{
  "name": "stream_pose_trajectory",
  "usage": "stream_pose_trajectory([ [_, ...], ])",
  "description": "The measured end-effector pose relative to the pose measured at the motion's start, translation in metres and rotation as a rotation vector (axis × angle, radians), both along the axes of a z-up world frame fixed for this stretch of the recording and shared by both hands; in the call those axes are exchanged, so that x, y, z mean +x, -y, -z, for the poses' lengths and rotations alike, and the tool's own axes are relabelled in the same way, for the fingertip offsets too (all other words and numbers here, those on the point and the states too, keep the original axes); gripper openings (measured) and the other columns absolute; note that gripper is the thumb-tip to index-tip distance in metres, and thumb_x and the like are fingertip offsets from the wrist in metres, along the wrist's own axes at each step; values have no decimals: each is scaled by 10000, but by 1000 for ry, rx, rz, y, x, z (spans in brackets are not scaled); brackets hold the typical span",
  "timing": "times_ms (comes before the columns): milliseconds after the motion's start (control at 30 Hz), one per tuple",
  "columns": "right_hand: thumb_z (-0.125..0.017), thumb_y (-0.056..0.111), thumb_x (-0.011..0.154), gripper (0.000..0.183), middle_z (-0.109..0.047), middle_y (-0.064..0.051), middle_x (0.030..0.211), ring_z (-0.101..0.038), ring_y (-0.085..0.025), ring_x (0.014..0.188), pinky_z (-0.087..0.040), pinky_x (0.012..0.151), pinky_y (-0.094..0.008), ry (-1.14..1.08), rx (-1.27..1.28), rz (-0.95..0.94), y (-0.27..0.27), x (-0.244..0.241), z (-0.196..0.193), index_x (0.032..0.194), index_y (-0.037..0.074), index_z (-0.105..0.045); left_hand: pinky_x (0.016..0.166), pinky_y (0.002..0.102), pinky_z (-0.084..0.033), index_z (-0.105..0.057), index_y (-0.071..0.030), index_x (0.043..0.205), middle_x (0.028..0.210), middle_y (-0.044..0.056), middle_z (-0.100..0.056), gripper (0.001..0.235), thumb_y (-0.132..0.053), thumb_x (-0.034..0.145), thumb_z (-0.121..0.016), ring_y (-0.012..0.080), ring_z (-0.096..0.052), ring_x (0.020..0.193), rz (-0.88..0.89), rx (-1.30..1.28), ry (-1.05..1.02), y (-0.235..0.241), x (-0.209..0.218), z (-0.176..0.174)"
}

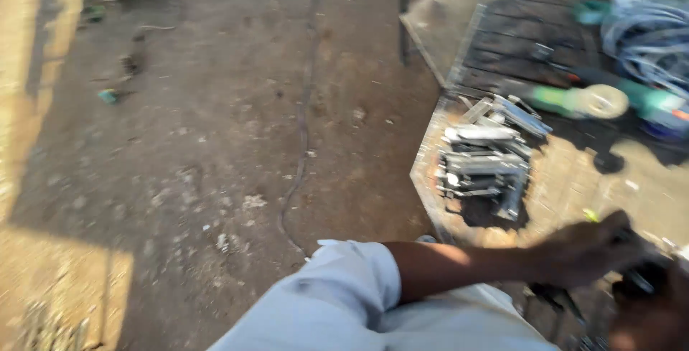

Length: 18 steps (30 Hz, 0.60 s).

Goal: Assembling or inspecting small metal brackets and components on a workbench in a fabrication environment.

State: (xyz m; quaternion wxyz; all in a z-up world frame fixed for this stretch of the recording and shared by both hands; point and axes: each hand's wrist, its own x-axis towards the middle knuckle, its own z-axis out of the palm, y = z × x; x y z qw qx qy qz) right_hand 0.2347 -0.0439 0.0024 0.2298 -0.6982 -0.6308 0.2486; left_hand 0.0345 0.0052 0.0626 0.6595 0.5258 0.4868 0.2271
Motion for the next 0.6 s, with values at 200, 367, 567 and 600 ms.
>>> stream_pose_trajectory([
  [200, -773, 222, 715, 833, -690, -255, 1278, -652, -512, 1092, -527, 852, -563, 385, 67, -61, 20, -38, -22, 1504, 18, -603, 734, 513, -472, -414, -124, 1063, 839, 265, -658, 500, -579, 855, -420, 414, -655, 776, -25, -13, 30, 6, -1, 1],
  [367, -567, -62, 938, 256, -684, -38, 1119, -628, -69, 998, -454, 796, -153, -785, 259, 377, 27, -87, -61, 1132, 95, -627, 720, 456, -444, -418, -139, 960, 716, 126, -548, 360, -494, 948, -476, 299, -593, 713, -72, 151, 145, 7, -9, 0],
  [567, -662, 215, 1044, 156, -575, -80, 804, -556, -198, 636, -322, 466, -247, -1209, 56, 701, 22, -82, -48, 952, 94, -627, 657, 486, -560, -597, -84, 1423, 1268, 328, -574, 349, -90, 1077, -551, 448, -664, 792, -304, 1518, 154, 4, 8, 92],
  [600, -662, 215, 1044, 156, -575, -80, 804, -556, -198, 636, -322, 466, -247, -1205, 76, 727, 25, -86, -53, 952, 94, -627, 657, 486, -560, -597, -84, 1423, 1268, 328, -574, 349, -90, 1077, -551, 448, -664, 792, -284, 1514, 182, 4, 6, 91],
])
